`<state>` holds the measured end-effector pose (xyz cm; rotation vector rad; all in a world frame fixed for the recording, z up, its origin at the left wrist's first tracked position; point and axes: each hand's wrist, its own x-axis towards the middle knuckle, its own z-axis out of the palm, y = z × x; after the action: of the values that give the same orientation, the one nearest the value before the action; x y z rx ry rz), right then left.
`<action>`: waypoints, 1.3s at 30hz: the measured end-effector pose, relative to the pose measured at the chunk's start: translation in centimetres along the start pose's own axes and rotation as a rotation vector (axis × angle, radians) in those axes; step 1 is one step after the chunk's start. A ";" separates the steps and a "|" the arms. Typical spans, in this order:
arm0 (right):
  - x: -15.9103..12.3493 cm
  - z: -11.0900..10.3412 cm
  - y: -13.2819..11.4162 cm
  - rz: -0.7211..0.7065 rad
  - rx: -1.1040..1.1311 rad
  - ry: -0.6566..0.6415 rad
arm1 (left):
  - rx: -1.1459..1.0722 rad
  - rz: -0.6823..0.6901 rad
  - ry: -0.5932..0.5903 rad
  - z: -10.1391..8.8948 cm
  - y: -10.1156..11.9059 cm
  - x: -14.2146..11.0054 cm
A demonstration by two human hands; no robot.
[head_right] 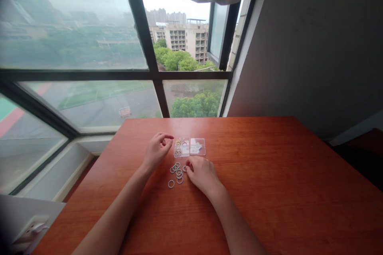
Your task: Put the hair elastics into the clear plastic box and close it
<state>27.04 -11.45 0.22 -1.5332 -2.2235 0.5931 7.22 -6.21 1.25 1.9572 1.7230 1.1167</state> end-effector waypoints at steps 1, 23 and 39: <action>0.0 0.0 0.0 -0.002 -0.003 0.001 | -0.001 0.000 -0.005 0.0 0.0 0.0; 0.4 -0.2 0.7 0.014 0.121 0.001 | -0.060 0.052 -0.051 -0.1 0.6 -0.2; 0.2 -0.9 0.6 -0.020 0.077 -0.082 | -0.068 0.059 -0.097 -0.1 0.3 -0.2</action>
<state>27.96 -10.92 0.69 -1.4711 -2.2458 0.7397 7.35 -6.44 1.41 1.9980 1.5671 1.0666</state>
